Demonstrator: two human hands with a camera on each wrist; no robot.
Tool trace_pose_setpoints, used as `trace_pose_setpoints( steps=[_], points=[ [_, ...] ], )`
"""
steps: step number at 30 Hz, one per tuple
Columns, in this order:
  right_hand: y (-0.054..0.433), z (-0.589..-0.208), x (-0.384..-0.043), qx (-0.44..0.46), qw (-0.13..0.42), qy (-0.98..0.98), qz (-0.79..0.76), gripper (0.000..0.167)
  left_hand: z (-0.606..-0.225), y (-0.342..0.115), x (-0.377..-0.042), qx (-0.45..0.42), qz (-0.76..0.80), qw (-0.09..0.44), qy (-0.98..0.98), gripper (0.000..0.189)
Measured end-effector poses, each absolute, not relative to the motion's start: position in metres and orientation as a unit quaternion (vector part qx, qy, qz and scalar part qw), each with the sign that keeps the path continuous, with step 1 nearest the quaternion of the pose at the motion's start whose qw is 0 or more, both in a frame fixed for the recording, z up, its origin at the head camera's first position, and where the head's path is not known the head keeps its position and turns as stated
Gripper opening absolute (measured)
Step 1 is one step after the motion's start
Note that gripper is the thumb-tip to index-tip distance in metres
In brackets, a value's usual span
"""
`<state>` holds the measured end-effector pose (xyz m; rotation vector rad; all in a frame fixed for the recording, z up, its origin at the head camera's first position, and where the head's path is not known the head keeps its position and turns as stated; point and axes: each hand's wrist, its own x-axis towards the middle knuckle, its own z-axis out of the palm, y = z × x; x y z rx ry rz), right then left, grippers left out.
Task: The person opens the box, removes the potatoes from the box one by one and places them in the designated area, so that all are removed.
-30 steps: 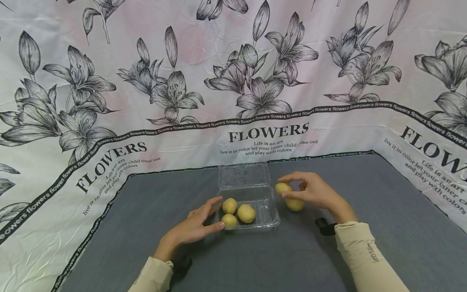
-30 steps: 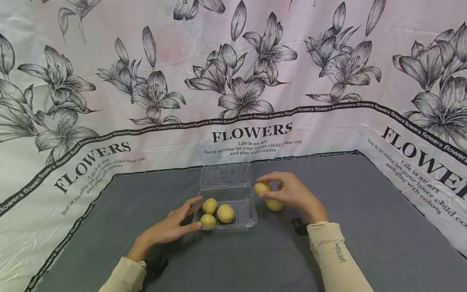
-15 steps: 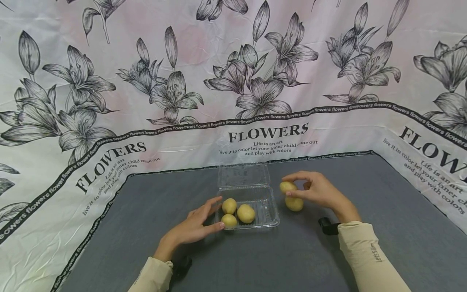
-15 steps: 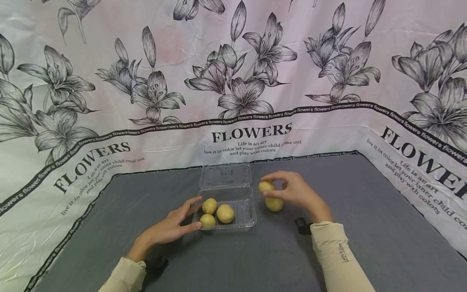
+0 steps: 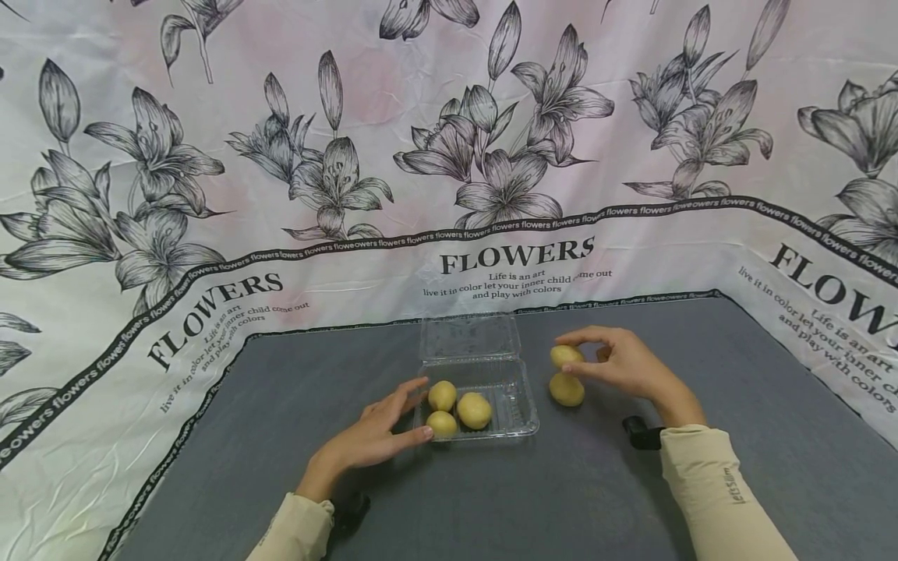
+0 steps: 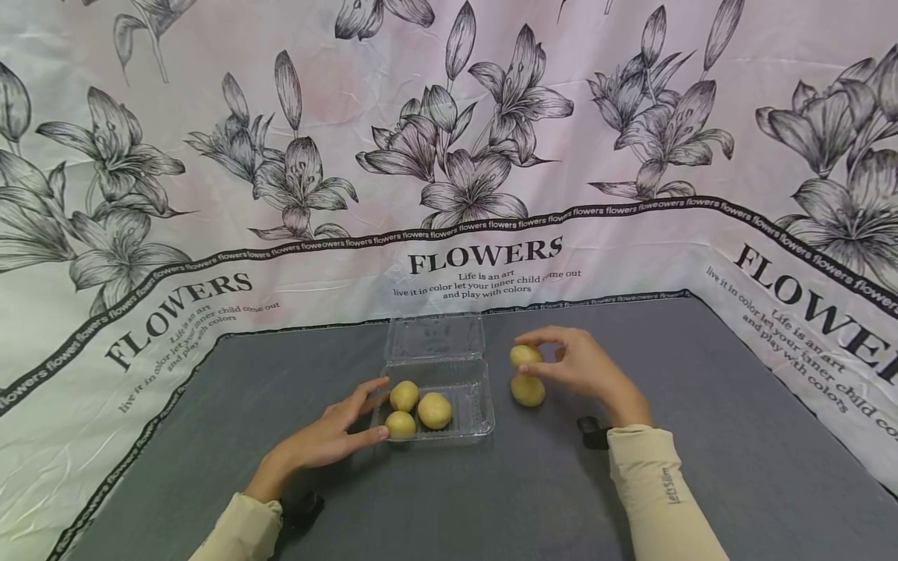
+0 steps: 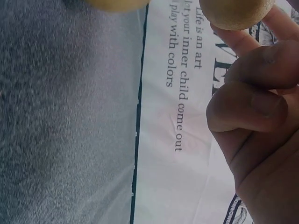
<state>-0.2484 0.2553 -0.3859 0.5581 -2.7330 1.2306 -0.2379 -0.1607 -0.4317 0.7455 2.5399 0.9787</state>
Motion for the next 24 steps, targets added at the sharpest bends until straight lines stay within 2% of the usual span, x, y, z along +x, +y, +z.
trace_pose_setpoints(
  steps=[11, 24],
  points=[
    [0.265, -0.385, -0.247, 0.175, 0.057, -0.898, 0.399, 0.041, -0.431, -0.16, -0.238, 0.266, 0.34, 0.154, 0.889, 0.081],
    [0.276, -0.39, -0.246, 0.155, 0.034, -0.908, 0.388, 0.045, -0.43, -0.16, -0.236, 0.268, 0.339, 0.149, 0.89, 0.081]
  ],
)
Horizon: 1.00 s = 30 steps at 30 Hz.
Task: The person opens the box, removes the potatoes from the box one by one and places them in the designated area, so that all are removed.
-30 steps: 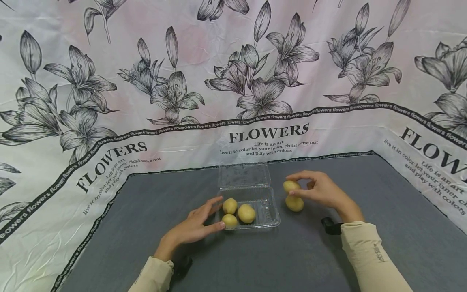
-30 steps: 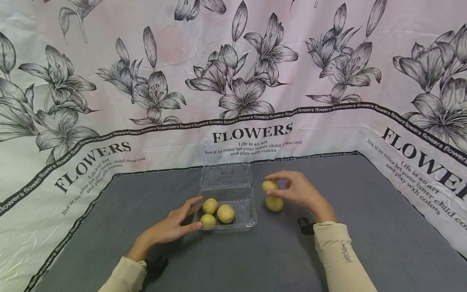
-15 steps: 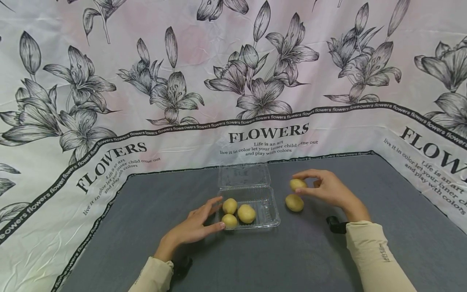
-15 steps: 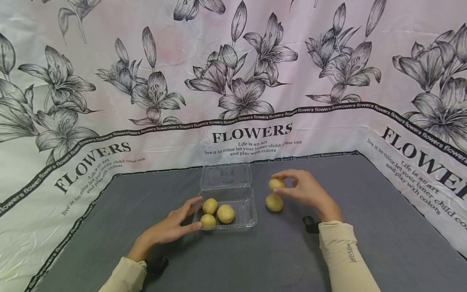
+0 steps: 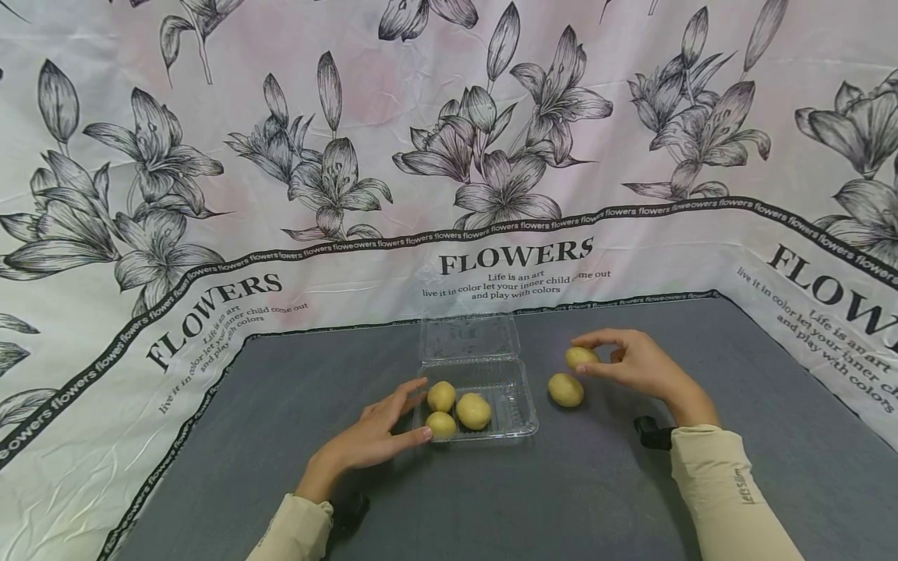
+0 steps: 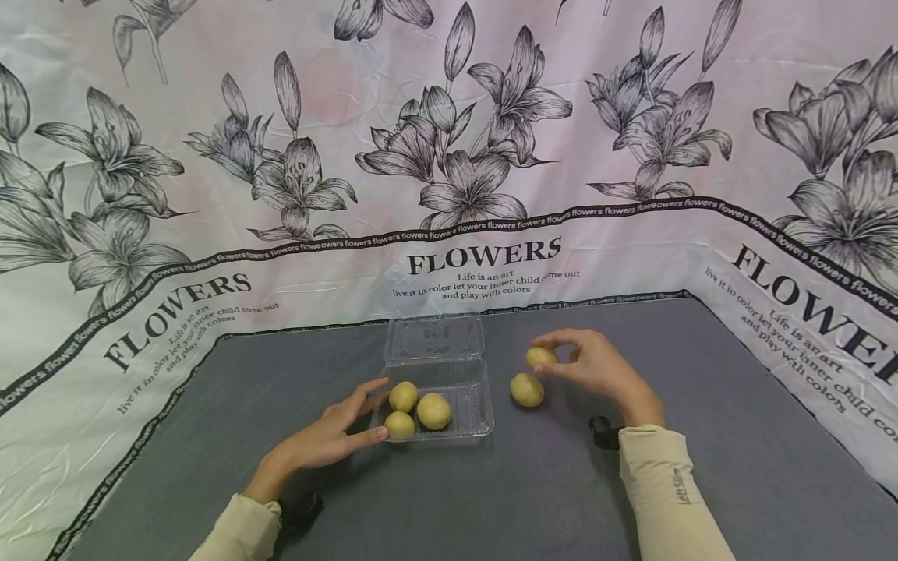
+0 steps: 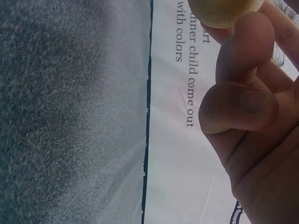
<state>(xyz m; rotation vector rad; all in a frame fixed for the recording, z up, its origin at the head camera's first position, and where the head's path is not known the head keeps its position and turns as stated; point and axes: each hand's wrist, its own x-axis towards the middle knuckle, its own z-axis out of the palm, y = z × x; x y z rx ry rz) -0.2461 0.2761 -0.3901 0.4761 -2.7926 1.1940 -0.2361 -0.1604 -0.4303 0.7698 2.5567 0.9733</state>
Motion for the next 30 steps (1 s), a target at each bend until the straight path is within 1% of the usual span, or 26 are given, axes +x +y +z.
trace_pose_setpoints(
  steps=[6, 21, 30],
  points=[
    [0.281, -0.394, -0.247, 0.147, 0.025, -0.908, 0.392, 0.047, -0.431, -0.161, -0.237, 0.267, 0.341, 0.152, 0.889, 0.082],
    [0.287, -0.402, -0.249, 0.136, 0.025, -0.92, 0.366, 0.05, -0.432, -0.161, -0.237, 0.268, 0.339, 0.153, 0.889, 0.081],
    [0.291, -0.412, -0.25, 0.141, 0.034, -0.926, 0.35, 0.047, -0.432, -0.161, -0.238, 0.269, 0.34, 0.152, 0.888, 0.082]
  ],
)
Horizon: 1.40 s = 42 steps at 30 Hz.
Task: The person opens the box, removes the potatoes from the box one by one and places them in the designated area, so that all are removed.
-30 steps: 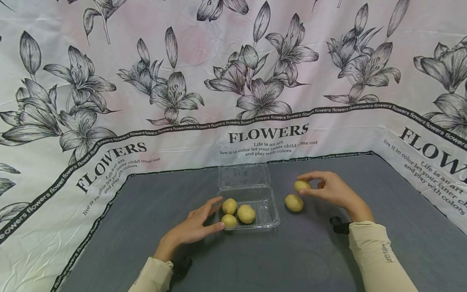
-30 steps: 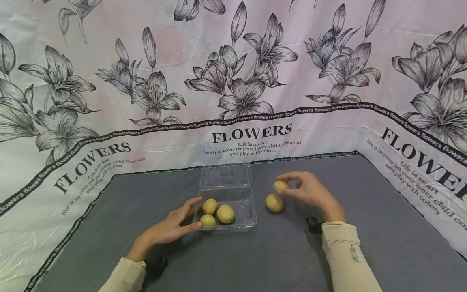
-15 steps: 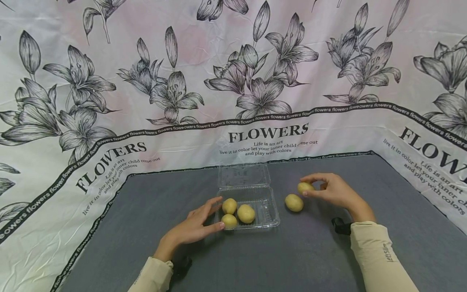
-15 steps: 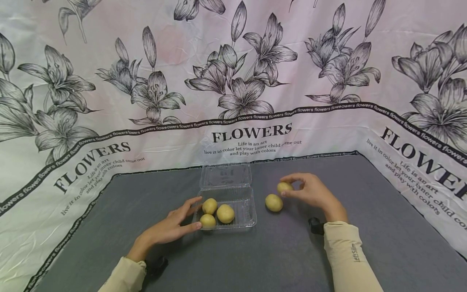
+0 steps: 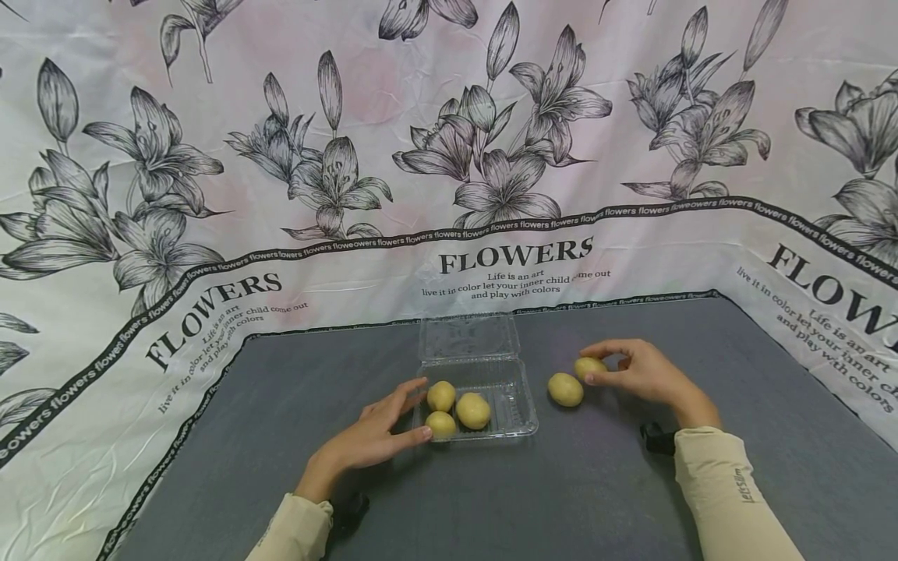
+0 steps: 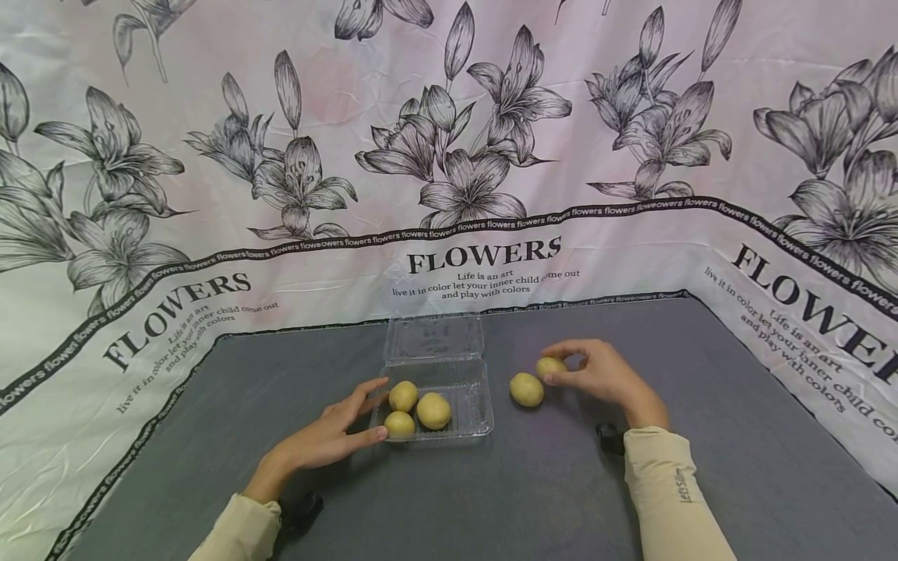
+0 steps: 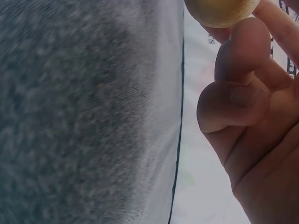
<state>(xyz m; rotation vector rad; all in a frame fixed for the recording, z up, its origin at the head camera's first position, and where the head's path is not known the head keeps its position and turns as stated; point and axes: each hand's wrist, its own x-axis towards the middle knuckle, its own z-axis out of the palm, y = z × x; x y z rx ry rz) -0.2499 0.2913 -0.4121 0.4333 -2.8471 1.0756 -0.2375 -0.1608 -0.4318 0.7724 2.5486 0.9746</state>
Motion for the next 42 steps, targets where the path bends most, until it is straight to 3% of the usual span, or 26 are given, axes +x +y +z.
trace_pose_setpoints(
  steps=[32, 42],
  points=[
    [0.297, -0.425, -0.252, 0.146, -0.003, -0.918, 0.369, 0.045, -0.431, -0.16, -0.236, 0.269, 0.343, 0.152, 0.887, 0.081],
    [0.298, -0.423, -0.251, 0.133, -0.047, -0.901, 0.411, 0.051, -0.43, -0.16, -0.236, 0.268, 0.341, 0.15, 0.888, 0.081]
  ],
)
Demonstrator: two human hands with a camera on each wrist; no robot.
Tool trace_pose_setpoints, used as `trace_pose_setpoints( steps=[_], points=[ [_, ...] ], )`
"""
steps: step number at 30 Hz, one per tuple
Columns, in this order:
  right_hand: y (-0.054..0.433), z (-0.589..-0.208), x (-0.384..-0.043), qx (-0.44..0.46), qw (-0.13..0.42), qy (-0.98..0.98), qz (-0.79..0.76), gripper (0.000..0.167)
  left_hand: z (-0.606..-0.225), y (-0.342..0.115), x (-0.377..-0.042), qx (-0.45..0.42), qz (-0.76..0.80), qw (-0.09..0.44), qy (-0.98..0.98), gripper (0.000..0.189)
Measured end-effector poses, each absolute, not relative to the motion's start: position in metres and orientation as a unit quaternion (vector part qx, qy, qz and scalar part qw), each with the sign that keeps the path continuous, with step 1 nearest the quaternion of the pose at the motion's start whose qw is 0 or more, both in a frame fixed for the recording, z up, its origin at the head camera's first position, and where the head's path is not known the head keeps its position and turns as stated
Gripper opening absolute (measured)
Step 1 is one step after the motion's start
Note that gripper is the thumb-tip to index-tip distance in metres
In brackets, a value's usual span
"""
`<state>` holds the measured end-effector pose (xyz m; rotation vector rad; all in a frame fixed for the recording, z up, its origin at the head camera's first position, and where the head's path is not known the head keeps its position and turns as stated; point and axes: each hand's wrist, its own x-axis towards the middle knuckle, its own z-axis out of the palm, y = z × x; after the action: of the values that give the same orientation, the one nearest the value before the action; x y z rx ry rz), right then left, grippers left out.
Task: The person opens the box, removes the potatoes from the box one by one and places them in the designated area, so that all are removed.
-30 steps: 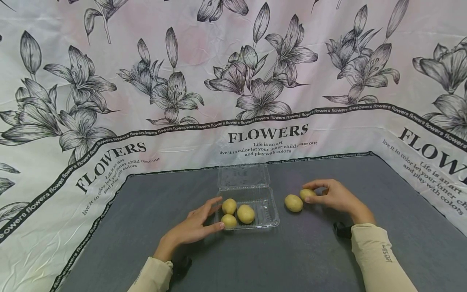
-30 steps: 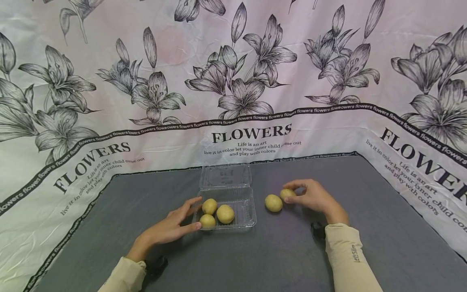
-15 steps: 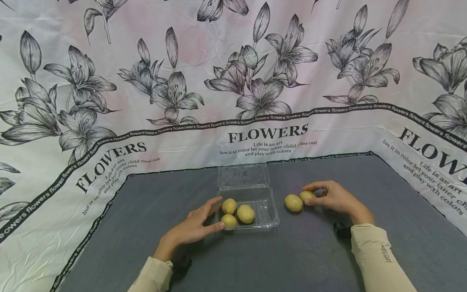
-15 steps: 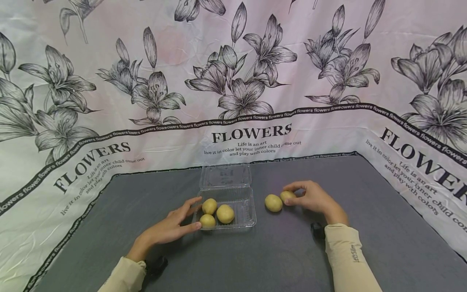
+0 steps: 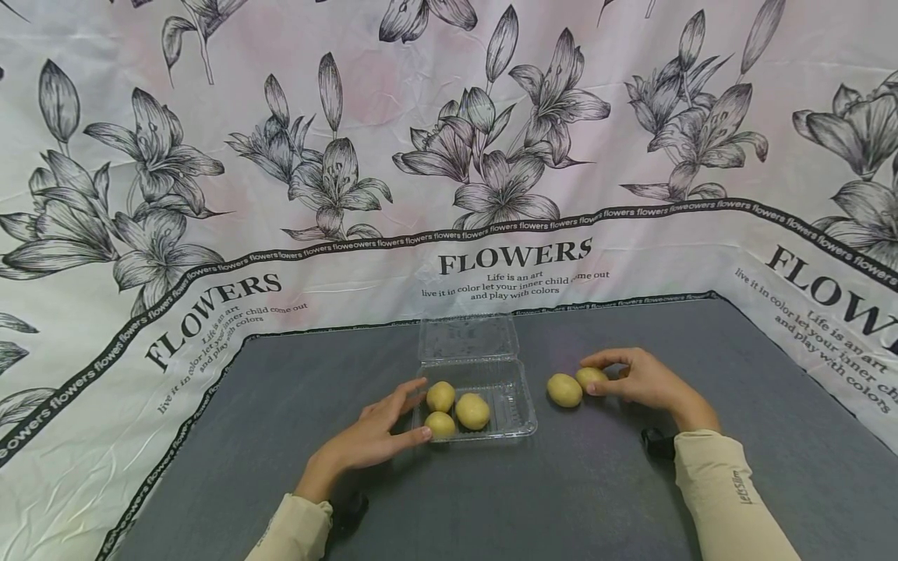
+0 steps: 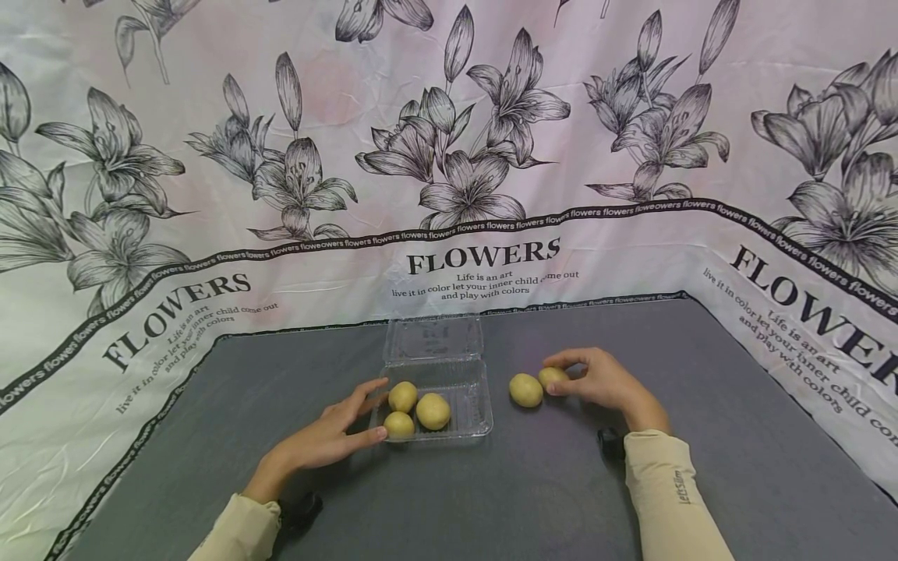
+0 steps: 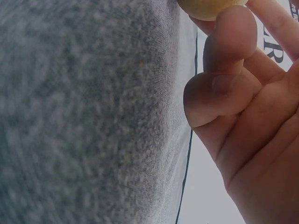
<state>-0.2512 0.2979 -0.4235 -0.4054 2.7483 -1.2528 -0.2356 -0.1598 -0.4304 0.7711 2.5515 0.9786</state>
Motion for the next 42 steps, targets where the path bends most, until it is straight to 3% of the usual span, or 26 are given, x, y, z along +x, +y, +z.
trace_pose_setpoints(
  steps=[23, 42],
  points=[
    [0.2958, -0.422, -0.2506, -0.143, 0.061, 0.891, -0.426, 0.055, -0.4317, -0.1599, -0.2353, 0.266, 0.341, 0.15, 0.889, 0.081],
    [0.2956, -0.419, -0.2502, -0.148, 0.024, 0.904, -0.4, 0.053, -0.432, -0.1601, -0.2372, 0.265, 0.338, 0.155, 0.89, 0.081]
  ],
)
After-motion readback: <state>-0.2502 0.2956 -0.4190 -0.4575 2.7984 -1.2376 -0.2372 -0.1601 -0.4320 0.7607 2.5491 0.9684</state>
